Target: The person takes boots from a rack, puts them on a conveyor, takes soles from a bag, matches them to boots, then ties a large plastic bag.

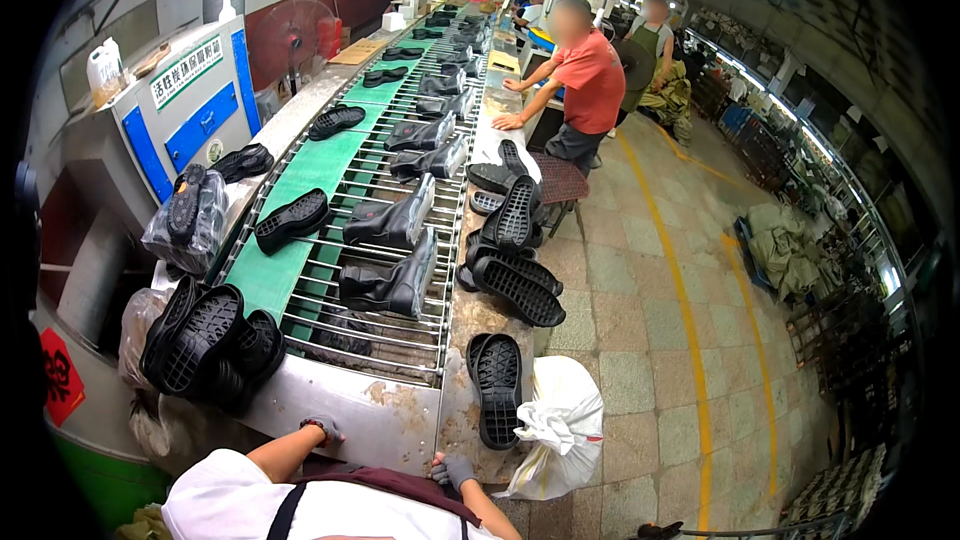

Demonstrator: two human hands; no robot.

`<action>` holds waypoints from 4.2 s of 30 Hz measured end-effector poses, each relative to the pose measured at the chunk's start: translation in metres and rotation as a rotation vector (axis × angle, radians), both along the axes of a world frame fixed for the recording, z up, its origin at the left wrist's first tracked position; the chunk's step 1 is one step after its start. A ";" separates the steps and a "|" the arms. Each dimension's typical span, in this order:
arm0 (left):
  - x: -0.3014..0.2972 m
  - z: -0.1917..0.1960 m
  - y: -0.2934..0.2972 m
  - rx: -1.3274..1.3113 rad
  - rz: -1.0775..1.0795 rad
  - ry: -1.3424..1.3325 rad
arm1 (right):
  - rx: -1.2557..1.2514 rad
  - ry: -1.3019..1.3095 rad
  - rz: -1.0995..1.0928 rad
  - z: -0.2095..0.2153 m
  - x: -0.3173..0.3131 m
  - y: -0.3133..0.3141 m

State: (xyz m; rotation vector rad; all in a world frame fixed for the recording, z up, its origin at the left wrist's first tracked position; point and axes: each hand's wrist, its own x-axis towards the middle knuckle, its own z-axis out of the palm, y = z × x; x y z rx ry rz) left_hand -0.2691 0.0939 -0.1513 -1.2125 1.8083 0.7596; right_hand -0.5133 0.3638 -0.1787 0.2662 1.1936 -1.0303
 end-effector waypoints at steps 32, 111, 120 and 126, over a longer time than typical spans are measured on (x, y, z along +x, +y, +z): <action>0.001 -0.041 -0.005 0.063 -0.175 -0.122 | 0.019 0.047 0.021 0.018 0.004 -0.005; -0.010 -0.029 -0.012 0.050 -0.262 -0.100 | 0.007 0.200 0.063 0.014 0.000 -0.001; -0.011 -0.009 -0.007 -0.014 -0.129 -0.055 | 0.022 -0.035 0.007 -0.014 -0.005 0.002; 0.023 -0.046 -0.009 -0.170 0.076 0.180 | 0.025 0.103 0.061 0.007 0.001 -0.008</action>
